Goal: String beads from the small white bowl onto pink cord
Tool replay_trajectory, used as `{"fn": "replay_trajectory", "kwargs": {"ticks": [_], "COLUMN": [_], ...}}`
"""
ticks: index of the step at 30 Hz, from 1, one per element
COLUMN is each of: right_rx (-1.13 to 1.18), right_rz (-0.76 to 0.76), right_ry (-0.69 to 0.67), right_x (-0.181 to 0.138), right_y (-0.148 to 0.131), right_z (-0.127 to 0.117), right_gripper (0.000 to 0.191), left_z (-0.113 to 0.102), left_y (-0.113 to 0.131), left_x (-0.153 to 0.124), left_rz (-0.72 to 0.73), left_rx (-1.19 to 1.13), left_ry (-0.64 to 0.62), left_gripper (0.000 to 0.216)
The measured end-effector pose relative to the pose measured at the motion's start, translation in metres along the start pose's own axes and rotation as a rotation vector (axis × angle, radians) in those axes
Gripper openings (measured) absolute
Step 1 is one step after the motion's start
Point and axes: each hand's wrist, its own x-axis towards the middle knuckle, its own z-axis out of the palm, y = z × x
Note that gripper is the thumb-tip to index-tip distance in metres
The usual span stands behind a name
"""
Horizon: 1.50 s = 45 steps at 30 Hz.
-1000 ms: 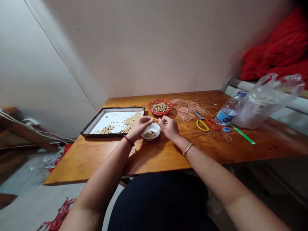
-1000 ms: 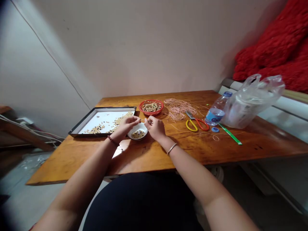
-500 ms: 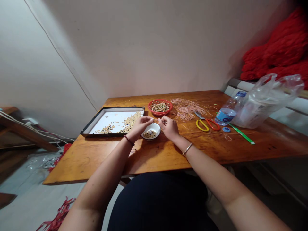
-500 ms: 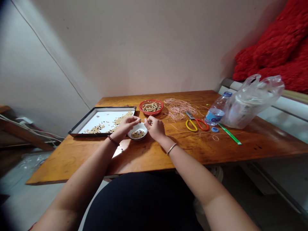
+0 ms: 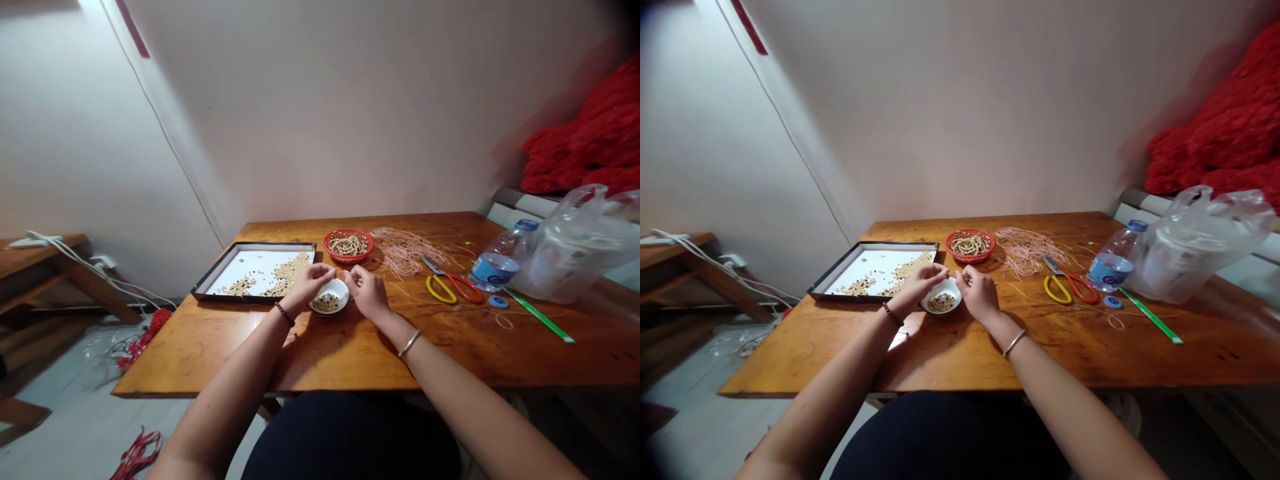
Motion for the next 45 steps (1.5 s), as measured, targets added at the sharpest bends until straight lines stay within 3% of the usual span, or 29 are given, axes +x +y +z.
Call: {"fn": "replay_trajectory", "kwargs": {"ticks": [12,19,25,28,36,45], "right_rx": [0.147,0.103,0.045,0.036,0.067,0.003], "right_rz": [0.030,0.089,0.147,0.177,0.133,0.096], "right_ry": [-0.059,-0.032,-0.100,-0.134,-0.051,-0.036], "right_x": [0.001,0.004,0.004,0.004,0.003,0.001], "right_y": [0.003,0.009,0.013,0.016,0.012,0.010], "right_z": [0.004,0.006,0.008,0.011,0.007,0.006], "right_gripper": [0.037,0.041,0.040,0.038,0.043,0.041], "left_z": [-0.003,-0.007,-0.013,-0.014,-0.015,-0.014], "left_y": [0.003,0.003,-0.006,-0.009,-0.006,-0.008], "left_x": [-0.003,-0.005,-0.004,-0.003,0.001,0.002], "left_rz": [0.065,0.239,0.252,0.224,0.216,0.183], "left_rx": [0.092,0.561,0.786,0.743,0.466,0.383], "left_ry": [-0.016,0.056,0.085,0.083,0.030,0.013], "left_gripper": [0.041,0.026,0.017,0.017,0.022,0.029]}}
